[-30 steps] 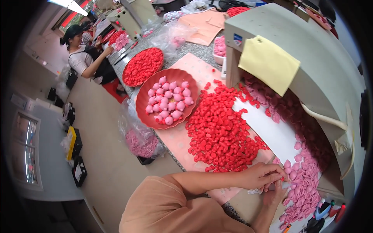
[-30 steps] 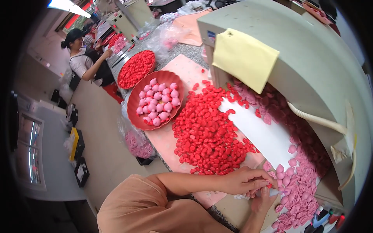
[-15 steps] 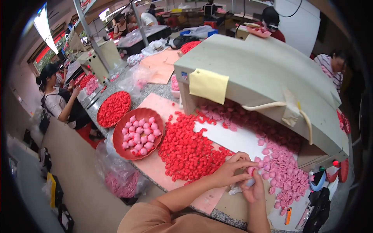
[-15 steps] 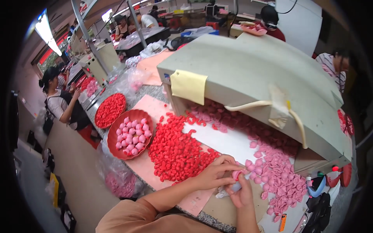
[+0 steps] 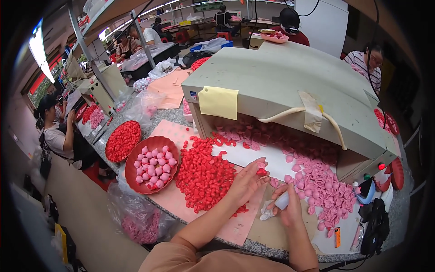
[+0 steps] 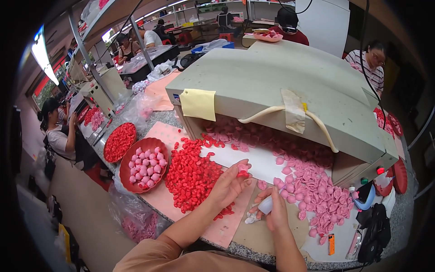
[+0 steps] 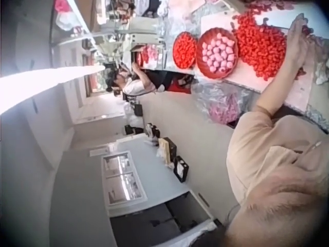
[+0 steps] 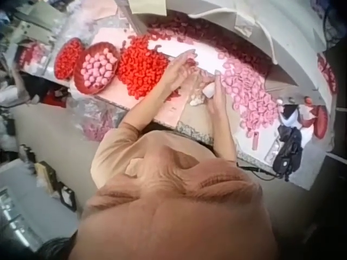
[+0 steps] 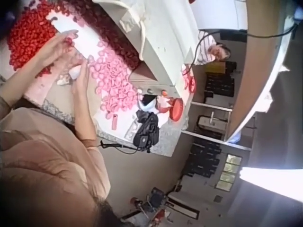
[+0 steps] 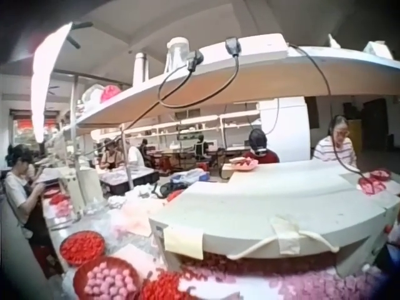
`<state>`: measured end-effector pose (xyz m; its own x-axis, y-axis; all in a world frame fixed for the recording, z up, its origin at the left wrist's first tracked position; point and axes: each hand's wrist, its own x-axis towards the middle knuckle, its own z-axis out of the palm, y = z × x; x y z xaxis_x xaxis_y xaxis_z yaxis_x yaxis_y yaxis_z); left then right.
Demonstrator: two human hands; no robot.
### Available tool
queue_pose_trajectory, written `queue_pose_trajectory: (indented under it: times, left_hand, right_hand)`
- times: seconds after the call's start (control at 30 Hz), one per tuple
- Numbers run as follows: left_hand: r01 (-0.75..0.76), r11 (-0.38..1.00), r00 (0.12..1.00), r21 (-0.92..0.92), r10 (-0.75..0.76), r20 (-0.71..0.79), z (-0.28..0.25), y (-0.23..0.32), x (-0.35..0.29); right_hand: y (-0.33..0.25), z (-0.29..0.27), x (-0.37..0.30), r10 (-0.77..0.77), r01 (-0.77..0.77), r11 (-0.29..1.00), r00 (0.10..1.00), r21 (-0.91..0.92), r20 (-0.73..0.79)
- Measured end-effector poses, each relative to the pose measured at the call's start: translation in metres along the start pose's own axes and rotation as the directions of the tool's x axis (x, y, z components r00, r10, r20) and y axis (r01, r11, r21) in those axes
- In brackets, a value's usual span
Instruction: Assembling small plastic toy components at a factory workbench.
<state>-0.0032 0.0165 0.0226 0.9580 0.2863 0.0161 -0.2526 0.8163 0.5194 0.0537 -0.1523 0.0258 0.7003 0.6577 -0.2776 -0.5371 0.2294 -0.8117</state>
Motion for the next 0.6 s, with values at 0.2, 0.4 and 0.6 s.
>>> queue_pose_trajectory:
  times: [0.2, 0.4, 0.6]
  left_hand:
    - [0.028, 0.999, 0.998, -0.022, -0.03, -0.064, -0.004, -0.007, -0.007]
    - [0.199, 0.972, 0.975, -0.124, -0.209, -0.075, -0.01, -0.012, 0.003]
    - [0.21, 0.975, 0.977, 0.074, -0.212, 0.024, -0.005, -0.004, -0.001]
  right_hand:
    - [-0.005, -0.013, -0.005, 0.064, -0.047, 0.984, 0.994, -0.171, 0.094]
    - [-0.011, -0.016, -0.004, -0.154, 0.148, 0.902, 0.988, -0.405, 0.017]
    - [-0.027, -0.018, -0.001, -0.349, 0.312, 0.841, 0.937, -0.441, -0.003]
